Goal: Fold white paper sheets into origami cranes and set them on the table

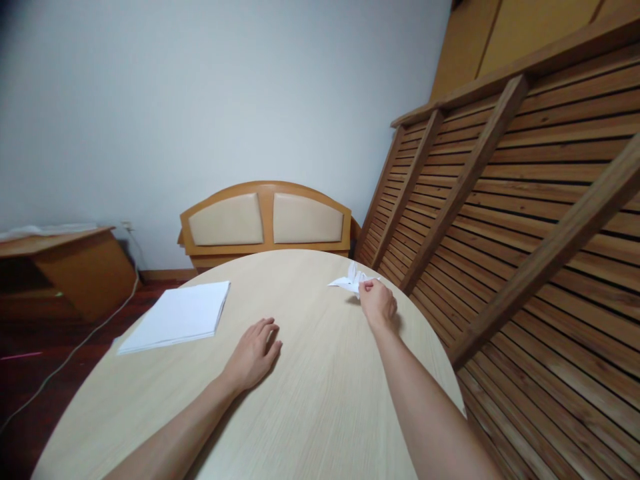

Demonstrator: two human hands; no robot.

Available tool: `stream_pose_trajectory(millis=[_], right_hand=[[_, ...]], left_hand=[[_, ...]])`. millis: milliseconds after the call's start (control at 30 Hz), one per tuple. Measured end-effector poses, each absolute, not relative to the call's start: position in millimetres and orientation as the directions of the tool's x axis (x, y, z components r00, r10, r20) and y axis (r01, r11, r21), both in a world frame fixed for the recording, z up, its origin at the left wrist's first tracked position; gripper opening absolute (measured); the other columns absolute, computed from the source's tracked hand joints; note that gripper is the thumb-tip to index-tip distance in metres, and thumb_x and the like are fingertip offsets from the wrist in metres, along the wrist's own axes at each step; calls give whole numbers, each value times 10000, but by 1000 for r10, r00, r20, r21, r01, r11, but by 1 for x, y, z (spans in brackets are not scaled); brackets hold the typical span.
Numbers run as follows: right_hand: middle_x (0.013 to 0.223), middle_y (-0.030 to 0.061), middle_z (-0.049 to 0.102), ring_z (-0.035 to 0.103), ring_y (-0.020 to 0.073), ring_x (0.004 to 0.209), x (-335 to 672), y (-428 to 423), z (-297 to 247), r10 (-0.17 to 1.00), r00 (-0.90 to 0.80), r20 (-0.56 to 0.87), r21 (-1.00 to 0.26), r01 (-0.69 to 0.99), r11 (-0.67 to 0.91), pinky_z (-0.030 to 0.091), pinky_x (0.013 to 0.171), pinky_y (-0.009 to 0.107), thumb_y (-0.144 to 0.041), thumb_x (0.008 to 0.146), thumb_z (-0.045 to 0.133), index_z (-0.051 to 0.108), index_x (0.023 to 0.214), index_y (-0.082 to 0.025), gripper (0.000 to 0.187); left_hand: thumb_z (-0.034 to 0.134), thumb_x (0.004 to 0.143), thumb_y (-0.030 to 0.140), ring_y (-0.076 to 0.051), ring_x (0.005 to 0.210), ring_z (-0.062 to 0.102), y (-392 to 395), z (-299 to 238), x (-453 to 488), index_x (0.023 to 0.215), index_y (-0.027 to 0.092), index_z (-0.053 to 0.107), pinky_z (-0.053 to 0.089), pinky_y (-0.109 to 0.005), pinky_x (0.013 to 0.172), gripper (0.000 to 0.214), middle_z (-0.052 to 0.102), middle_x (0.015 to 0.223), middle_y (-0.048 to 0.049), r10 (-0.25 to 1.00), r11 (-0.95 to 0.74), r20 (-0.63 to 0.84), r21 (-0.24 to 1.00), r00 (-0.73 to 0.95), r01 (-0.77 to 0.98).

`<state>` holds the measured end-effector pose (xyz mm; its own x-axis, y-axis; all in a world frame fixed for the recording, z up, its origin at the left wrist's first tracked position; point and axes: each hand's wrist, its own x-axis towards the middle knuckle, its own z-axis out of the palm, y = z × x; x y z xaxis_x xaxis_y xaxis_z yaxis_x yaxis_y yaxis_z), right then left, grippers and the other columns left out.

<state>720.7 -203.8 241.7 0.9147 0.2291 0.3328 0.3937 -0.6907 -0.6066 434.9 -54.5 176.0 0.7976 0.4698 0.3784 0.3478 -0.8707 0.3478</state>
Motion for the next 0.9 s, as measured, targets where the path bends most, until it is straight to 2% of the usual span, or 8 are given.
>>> stream_pose_trajectory(millis=[267,900], right_hand=[[957,90,766,692,267,917,738,-203,233,199,927,319,-563,354,-747,463,731,317,-388,888,566,748,914,-234,240],[945,115,756,694,262,906,740,-184,224,275,915,295,-471,389,-791,458,813,365,-375,941,527,716,1000,-227,247]], left_hand=[[486,947,300,-322,1319,478,-54,173,434,1186,146,599,353,-523,1113,306,567,1374,-166,464,-873,398,360,792,330],[493,940,291,-321,1309,482,-55,172,433,1184,165,600,361,-543,1107,294,572,1363,-160,452,-878,426,369,784,306]])
